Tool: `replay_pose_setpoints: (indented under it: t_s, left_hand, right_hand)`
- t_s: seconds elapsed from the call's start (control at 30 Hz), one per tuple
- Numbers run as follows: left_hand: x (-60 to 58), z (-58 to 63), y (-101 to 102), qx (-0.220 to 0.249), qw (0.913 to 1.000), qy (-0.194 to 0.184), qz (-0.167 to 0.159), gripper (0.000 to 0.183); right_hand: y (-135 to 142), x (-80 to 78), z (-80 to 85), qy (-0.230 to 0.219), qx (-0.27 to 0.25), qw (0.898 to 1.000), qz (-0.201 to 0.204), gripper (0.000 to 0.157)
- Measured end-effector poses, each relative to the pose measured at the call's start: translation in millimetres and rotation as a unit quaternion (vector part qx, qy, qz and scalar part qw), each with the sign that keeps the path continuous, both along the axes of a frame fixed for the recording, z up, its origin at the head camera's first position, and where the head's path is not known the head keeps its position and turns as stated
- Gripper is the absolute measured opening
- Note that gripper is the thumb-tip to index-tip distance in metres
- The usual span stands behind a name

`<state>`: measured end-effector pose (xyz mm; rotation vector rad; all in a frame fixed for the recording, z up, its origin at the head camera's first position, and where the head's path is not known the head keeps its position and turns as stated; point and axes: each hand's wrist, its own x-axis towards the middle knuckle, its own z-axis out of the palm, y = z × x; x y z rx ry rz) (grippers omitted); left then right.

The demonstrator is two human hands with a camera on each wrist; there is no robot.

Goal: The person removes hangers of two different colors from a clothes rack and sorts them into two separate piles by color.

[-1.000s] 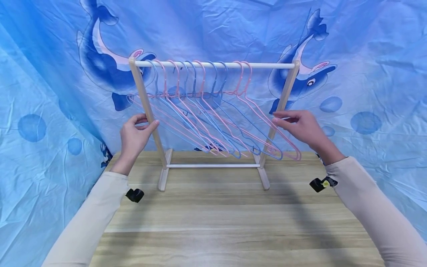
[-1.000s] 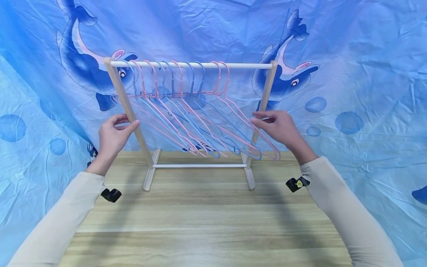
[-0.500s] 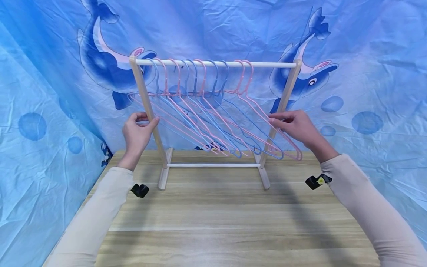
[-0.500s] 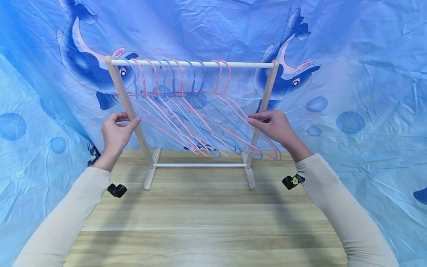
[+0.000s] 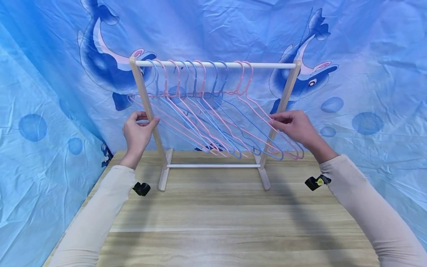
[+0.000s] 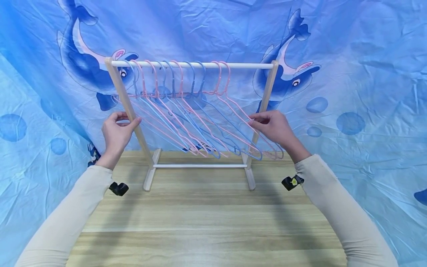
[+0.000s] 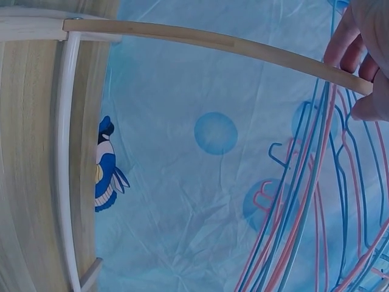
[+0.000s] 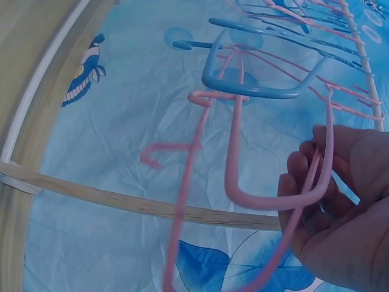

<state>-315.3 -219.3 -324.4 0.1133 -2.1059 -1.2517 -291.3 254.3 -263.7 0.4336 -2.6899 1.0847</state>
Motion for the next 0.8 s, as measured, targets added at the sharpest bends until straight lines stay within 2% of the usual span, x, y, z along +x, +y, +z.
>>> replay_pose_setpoints:
  t_s: [0.3,0.6,0.8]
  left_hand:
    - [-4.4,-4.2,-2.4,0.002,0.9999,0.014,0.004,0.039]
    - [-3.6,-4.2,-2.4,0.002,0.9999,0.012,0.003,0.037]
    - [-2.9,-3.6,-1.9,0.004,0.9999,0.012,0.005,0.036]
  right_hand:
    - [0.4,2.8,-3.4,0.078,0.007,0.996,-0.033,0.035]
    - [0.3,1.6,-4.6,0.121,-0.003,0.991,-0.059,0.03]
    - [2.1,0.8,-5.7,0.161,-0.014,0.985,-0.057,0.025]
